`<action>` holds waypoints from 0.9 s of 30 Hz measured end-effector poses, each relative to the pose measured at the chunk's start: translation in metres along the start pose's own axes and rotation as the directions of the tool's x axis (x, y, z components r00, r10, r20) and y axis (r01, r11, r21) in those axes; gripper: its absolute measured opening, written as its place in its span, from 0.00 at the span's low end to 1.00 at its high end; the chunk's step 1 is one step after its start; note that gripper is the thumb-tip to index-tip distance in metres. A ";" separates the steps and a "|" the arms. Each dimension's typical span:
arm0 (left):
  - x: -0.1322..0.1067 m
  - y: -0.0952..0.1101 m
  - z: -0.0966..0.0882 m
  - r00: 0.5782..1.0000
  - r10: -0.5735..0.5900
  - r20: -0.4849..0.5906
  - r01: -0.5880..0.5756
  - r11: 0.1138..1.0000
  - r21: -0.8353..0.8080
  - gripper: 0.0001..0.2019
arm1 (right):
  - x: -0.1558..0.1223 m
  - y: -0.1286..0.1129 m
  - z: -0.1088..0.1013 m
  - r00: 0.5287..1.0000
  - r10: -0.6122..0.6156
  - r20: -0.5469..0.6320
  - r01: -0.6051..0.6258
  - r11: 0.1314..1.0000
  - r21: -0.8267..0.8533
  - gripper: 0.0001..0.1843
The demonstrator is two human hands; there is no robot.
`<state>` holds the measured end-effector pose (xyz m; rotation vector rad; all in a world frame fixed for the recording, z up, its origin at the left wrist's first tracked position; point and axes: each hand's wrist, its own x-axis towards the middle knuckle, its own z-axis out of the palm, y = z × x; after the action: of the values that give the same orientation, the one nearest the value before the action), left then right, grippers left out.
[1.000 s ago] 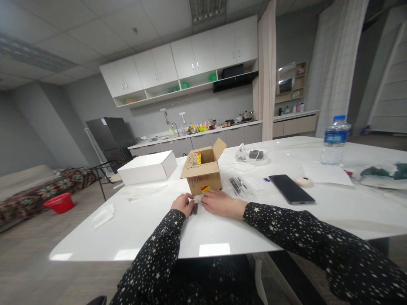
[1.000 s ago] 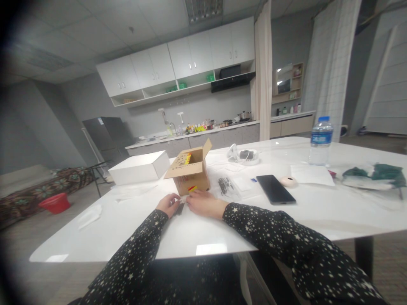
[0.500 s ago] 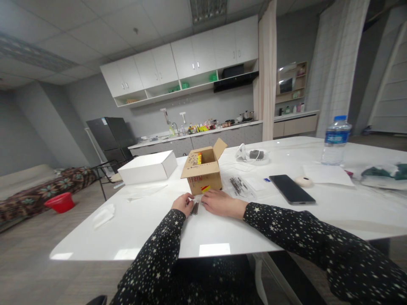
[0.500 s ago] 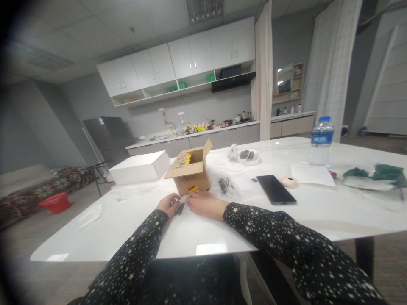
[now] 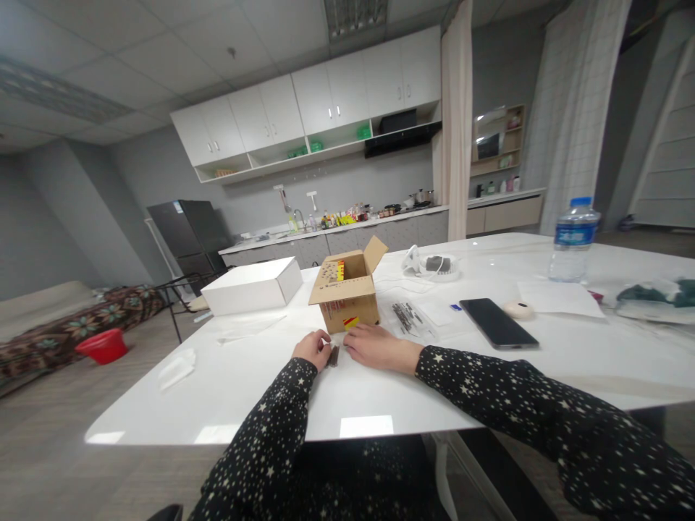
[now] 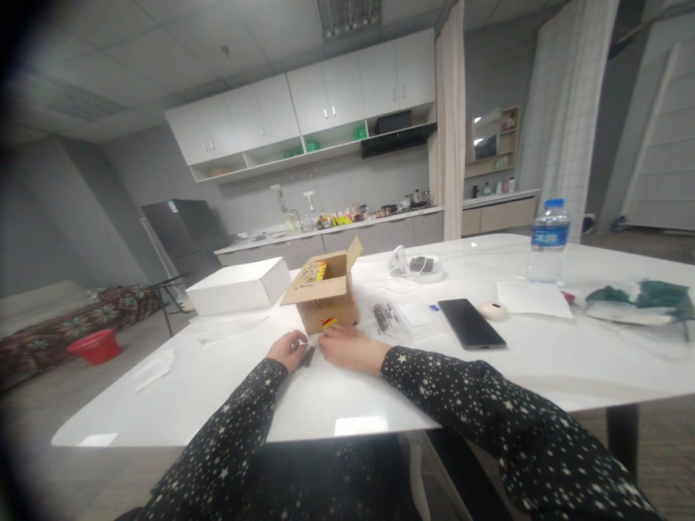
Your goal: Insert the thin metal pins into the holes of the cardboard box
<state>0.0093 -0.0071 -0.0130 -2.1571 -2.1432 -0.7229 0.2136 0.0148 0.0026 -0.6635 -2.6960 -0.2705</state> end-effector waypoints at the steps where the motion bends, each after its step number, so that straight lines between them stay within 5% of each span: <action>1: 0.000 0.001 -0.001 1.000 -0.014 0.005 0.014 1.000 0.000 0.06 | 0.000 0.000 0.000 1.000 0.001 -0.001 -0.001 1.000 0.003 0.15; 16: -0.001 0.010 -0.009 0.990 -0.118 0.082 0.103 0.980 0.169 0.09 | -0.001 0.000 -0.001 1.000 -0.003 -0.002 0.003 1.000 -0.012 0.14; 27: -0.001 0.005 -0.004 0.993 -0.114 0.036 0.112 0.992 0.052 0.10 | 0.000 0.001 0.001 1.000 0.003 0.003 -0.003 1.000 0.000 0.15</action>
<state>0.0130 -0.0097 -0.0081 -2.0567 -2.2923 -0.6313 0.2138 0.0158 0.0016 -0.6677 -2.6976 -0.2688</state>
